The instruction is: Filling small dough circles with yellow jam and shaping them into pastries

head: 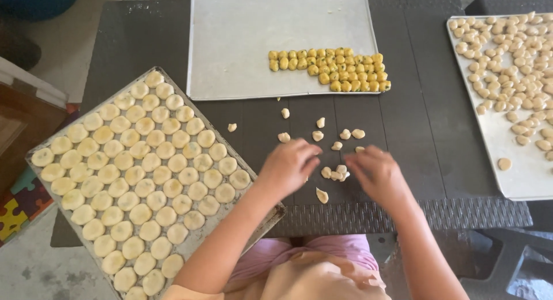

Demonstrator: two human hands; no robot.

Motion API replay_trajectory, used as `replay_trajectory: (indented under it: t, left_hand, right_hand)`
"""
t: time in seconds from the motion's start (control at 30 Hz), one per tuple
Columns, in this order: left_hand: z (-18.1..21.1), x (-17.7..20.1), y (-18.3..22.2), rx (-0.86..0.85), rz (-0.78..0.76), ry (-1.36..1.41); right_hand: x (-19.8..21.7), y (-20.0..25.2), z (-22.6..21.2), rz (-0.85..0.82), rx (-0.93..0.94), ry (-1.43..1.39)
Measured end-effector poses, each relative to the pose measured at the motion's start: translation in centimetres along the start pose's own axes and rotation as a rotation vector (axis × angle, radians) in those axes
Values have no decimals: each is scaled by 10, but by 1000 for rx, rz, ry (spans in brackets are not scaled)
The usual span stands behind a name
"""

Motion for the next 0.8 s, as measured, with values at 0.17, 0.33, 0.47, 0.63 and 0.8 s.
replay_trajectory:
  t: [0.17,0.33,0.47,0.63,0.8]
  left_hand:
    - [15,-57,13,-39,-188,-93]
    - [6,-64,12,-26,-131,-121]
    - [-2,-21,13,168,-8,84]
    - [-1,-25,22,212,7,-11]
    - [22,-19,20,100,114,-117]
  right_hand:
    - [-27,39,-9,10,137,177]
    - [-43,41,-2,73,199,284]
    - [-23,34,0,171,104,81]
    - [-21,39,31,203,-106,-185]
    - [-14,36,20,182,-103,-197]
Point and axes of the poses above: each hand's wrist, its own y-axis away from the middle knuckle, its own x-axis out of the back of the hand, z = x × y, the point moved 9 cm from there along -y, towards the middle knuckle, and after that the axes turned 2 degrees about z, right-handed, at the moved point
